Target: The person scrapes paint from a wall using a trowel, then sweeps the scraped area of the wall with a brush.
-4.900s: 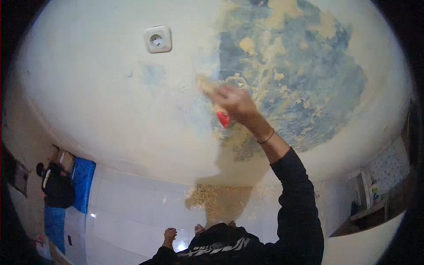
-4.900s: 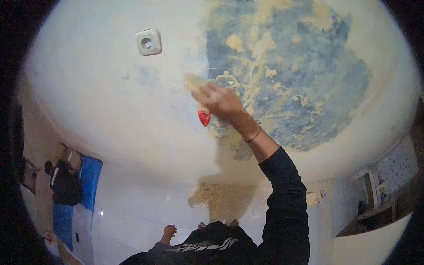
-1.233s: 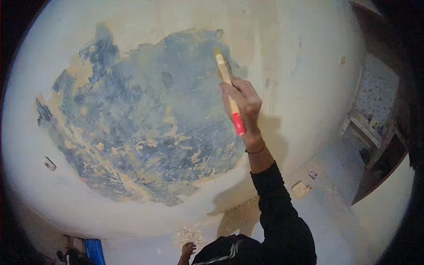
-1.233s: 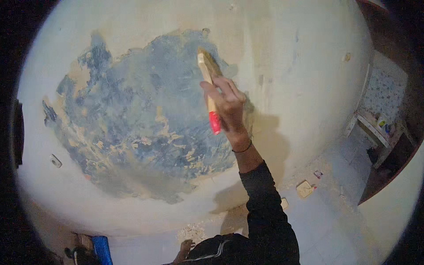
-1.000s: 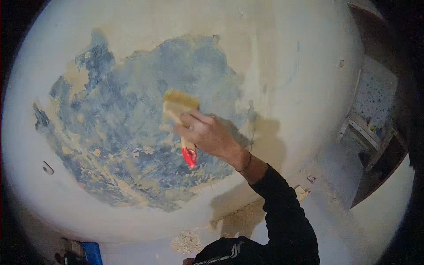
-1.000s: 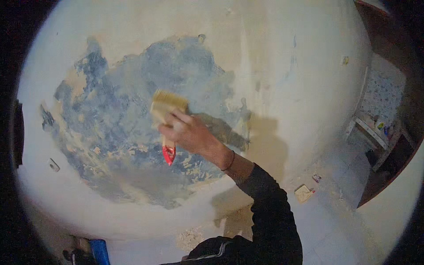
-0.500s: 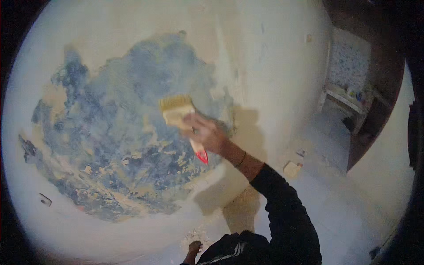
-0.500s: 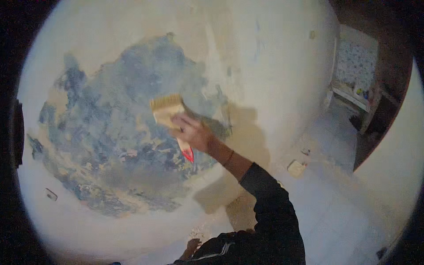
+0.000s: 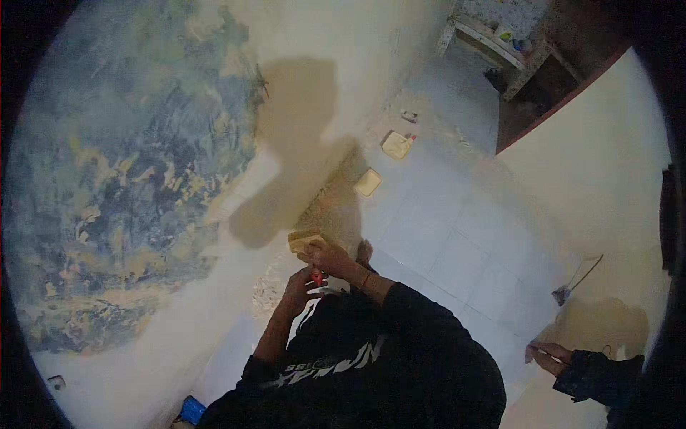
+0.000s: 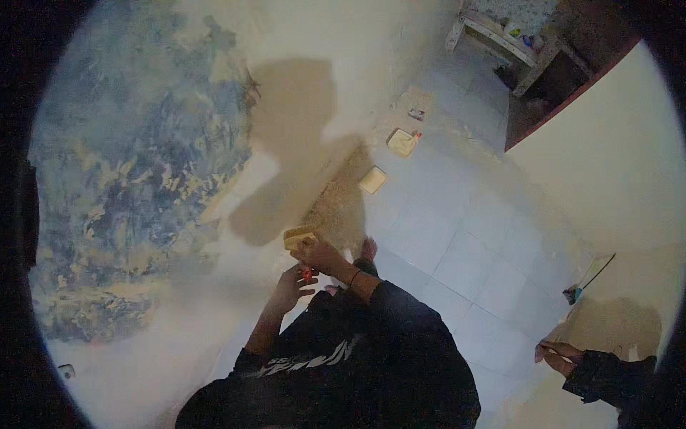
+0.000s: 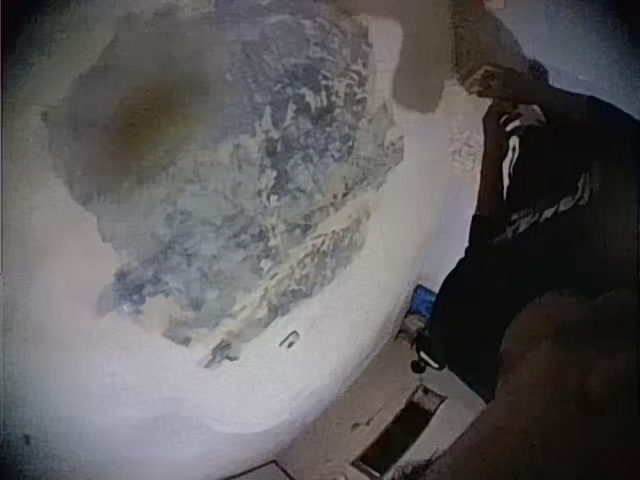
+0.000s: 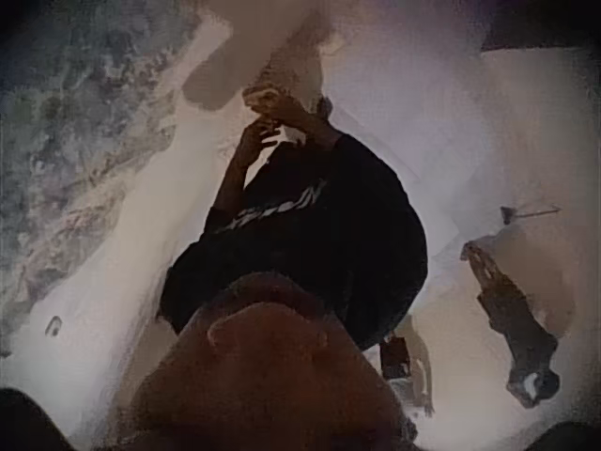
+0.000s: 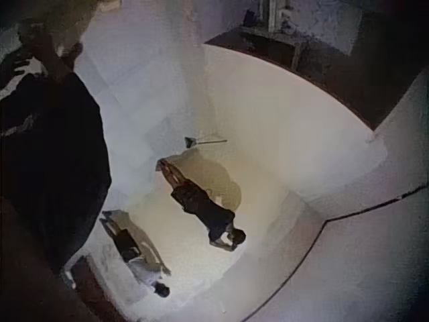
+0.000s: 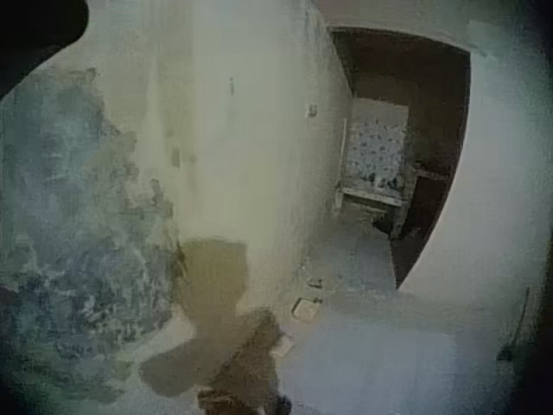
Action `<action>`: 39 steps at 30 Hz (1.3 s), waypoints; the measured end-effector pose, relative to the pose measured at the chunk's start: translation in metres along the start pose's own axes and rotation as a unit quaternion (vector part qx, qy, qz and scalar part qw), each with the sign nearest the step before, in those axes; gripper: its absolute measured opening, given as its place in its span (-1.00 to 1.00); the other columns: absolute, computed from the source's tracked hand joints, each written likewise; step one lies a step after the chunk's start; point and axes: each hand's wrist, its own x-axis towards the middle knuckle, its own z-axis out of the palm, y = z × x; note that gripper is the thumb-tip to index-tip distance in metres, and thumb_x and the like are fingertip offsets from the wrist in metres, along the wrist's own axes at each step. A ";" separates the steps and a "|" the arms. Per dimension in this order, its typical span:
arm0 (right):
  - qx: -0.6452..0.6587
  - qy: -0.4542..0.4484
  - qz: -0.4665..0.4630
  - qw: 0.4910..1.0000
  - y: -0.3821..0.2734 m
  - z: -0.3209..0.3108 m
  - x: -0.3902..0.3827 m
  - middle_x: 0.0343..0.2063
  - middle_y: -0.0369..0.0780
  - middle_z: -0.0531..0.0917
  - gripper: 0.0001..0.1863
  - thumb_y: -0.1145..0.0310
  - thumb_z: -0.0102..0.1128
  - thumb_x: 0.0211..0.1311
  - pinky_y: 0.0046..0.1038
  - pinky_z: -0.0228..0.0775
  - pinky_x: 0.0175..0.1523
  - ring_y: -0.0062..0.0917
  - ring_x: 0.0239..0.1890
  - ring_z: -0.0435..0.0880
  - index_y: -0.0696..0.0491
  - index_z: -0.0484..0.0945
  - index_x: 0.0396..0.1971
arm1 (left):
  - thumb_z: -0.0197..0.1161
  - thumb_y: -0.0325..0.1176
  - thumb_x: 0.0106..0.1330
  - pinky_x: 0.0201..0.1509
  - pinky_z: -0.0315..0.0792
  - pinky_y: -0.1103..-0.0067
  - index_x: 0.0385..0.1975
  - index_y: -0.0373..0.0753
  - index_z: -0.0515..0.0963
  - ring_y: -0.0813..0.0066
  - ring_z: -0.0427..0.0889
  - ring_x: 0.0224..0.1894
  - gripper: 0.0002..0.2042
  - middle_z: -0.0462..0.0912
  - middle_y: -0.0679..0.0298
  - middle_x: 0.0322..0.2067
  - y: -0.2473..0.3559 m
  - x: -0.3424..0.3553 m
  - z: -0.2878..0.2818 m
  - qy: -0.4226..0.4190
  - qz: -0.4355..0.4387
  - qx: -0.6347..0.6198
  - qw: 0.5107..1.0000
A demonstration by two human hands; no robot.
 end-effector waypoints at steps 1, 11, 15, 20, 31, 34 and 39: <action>0.005 -0.005 0.016 1.000 0.003 -0.005 -0.008 -0.12 -0.30 0.53 -0.55 0.26 0.04 0.09 -0.16 0.15 0.26 -0.40 0.04 0.47 -0.16 0.42 0.06 | -0.05 0.09 0.34 -0.11 0.51 0.34 0.01 -0.29 0.36 0.26 0.55 -0.07 -0.47 0.55 0.12 -0.11 -0.001 0.005 0.005 0.016 -0.005 0.053 0.998; 0.047 0.054 0.190 0.979 0.137 -0.009 -0.062 -0.07 -0.15 0.53 -0.61 0.25 0.14 0.06 -0.14 0.16 0.25 -0.28 0.11 0.43 -0.07 0.51 -0.05 | 0.16 -0.18 0.29 -0.14 0.56 0.42 -0.05 -0.30 0.43 0.41 0.57 -0.12 -0.64 0.59 0.20 -0.17 -0.006 0.143 0.040 -0.028 -0.005 0.069 0.997; 0.265 -0.010 0.402 0.876 0.247 0.039 -0.148 -0.06 -0.07 0.52 -0.73 0.31 0.29 0.00 -0.29 0.29 0.15 -0.21 0.04 0.45 0.07 0.59 -0.27 | 0.23 -0.23 0.24 -0.14 0.56 0.44 -0.08 -0.27 0.45 0.42 0.61 -0.21 -0.67 0.60 0.25 -0.22 -0.041 0.272 0.044 0.045 -0.104 -0.009 0.994; 0.263 -0.008 0.447 0.855 0.346 0.073 -0.184 -0.09 -0.08 0.53 -0.65 0.29 0.31 0.00 -0.28 0.29 0.13 -0.19 0.02 0.46 0.08 0.54 -0.18 | 0.27 -0.29 0.19 -0.21 0.55 0.52 -0.17 -0.24 0.47 0.45 0.61 -0.29 -0.73 0.60 0.25 -0.34 -0.075 0.450 0.028 0.001 -0.049 -0.130 0.990; 0.276 -0.188 0.517 0.788 0.425 0.128 -0.264 0.00 0.00 0.45 -0.47 0.20 0.28 0.06 -0.16 0.21 0.19 -0.13 0.10 0.37 0.08 0.42 0.03 | 0.24 -0.32 0.21 -0.27 0.57 0.51 -0.19 -0.25 0.48 0.48 0.59 -0.41 -0.77 0.58 0.29 -0.37 -0.156 0.776 0.068 0.117 -0.103 -0.102 0.982; 0.277 -0.202 0.512 0.788 0.435 0.128 -0.262 0.01 0.01 0.43 -0.51 0.21 0.26 0.07 -0.18 0.24 0.18 -0.11 0.09 0.37 0.08 0.46 0.00 | 0.23 -0.30 0.22 -0.22 0.58 0.50 -0.18 -0.23 0.48 0.50 0.59 -0.38 -0.77 0.57 0.30 -0.36 -0.162 0.796 0.070 0.123 -0.104 -0.080 0.984; 0.274 -0.251 0.506 0.778 0.446 0.134 -0.271 -0.02 0.00 0.44 -0.54 0.22 0.24 0.07 -0.18 0.27 0.15 -0.12 0.08 0.38 0.09 0.48 -0.03 | 0.22 -0.30 0.22 -0.25 0.56 0.52 -0.21 -0.20 0.50 0.55 0.59 -0.36 -0.80 0.58 0.33 -0.41 -0.188 0.807 0.065 0.165 -0.101 -0.126 0.973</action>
